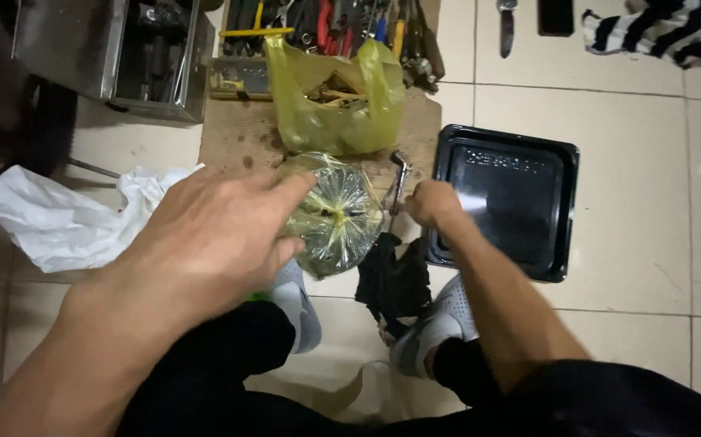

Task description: The person sits on the floor and wipes a metal wrench with a cloth. They then place the wrench into a yellow plastic bag and tie it shut. The person proceeds to tie another plastic bag containing tools and places it into a red bucket.

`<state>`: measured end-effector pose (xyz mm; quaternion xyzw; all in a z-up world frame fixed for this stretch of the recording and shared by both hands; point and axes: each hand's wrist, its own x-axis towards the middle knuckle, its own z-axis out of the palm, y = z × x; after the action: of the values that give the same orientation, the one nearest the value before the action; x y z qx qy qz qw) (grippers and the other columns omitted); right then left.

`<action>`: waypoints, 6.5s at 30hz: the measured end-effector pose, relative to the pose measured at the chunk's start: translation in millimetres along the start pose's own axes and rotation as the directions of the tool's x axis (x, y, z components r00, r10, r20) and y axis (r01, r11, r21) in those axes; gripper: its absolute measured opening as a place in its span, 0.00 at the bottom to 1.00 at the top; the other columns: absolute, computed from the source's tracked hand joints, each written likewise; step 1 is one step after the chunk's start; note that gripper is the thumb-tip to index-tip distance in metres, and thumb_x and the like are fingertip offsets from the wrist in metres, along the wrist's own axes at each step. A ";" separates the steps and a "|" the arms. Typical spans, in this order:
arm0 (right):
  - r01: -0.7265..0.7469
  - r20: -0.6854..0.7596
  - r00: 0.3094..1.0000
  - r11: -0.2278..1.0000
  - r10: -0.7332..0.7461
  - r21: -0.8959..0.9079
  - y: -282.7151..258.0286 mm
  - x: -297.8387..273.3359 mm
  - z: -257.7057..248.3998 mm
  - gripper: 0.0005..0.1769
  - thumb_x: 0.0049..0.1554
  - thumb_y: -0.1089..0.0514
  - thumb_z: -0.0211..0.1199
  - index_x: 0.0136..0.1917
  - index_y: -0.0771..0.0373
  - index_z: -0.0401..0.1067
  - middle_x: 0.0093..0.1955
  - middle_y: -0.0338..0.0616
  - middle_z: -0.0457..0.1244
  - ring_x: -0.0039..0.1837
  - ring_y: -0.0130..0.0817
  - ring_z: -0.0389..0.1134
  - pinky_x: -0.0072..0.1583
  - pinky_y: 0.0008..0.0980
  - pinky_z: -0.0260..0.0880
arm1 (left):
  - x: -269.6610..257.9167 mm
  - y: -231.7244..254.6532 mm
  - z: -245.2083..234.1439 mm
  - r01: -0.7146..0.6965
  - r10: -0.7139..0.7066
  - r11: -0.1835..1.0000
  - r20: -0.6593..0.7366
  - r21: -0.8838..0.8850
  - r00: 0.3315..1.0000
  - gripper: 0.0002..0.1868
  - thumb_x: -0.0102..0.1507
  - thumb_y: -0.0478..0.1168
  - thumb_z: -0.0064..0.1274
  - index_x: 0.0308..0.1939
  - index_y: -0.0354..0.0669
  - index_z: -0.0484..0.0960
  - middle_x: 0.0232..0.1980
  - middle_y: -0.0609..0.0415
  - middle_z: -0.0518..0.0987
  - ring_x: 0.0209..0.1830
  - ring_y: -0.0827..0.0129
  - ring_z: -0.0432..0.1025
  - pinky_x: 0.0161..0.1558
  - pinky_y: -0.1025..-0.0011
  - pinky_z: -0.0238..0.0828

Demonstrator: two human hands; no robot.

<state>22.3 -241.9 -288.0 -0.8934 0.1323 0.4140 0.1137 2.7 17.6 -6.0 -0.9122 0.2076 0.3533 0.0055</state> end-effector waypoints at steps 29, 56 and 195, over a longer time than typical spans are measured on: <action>0.067 -0.225 0.954 0.591 0.199 0.804 22.9 39.4 103.3 0.13 0.55 0.51 0.67 0.33 0.54 0.68 0.35 0.34 0.59 0.40 0.28 0.59 0.43 0.32 0.58 | -8.0 -16.9 -8.6 -0.002 0.002 0.998 0.006 -0.057 1.000 0.26 0.63 0.52 0.52 0.64 0.59 0.66 0.43 0.54 0.79 0.47 0.48 0.73 0.49 0.47 0.70; 0.549 -0.533 0.717 -0.109 -0.450 0.829 -66.1 -204.5 19.4 0.09 0.58 0.61 0.66 0.53 0.57 0.77 0.44 0.35 0.68 0.45 0.23 0.66 0.51 0.26 0.69 | 4.0 48.6 -11.9 0.229 -0.187 0.898 0.143 -0.377 0.972 0.17 0.64 0.56 0.52 0.47 0.60 0.92 0.51 0.61 0.88 0.50 0.66 0.77 0.48 0.67 0.67; 0.425 -0.473 0.869 -0.712 0.147 0.559 37.4 -189.0 -73.2 0.15 0.59 0.64 0.59 0.59 0.72 0.74 0.59 0.56 0.71 0.65 0.48 0.72 0.73 0.58 0.65 | -7.8 107.4 74.0 -0.625 0.563 0.773 -0.574 0.111 0.595 0.08 0.64 0.37 0.40 0.39 0.41 0.76 0.32 0.46 0.74 0.23 0.55 0.73 0.19 0.58 0.70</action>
<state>-55.8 -273.0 -99.8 -0.2976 0.2576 -0.1410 0.9084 -91.1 -66.0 -41.8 -0.8513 0.4725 0.0511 -0.2222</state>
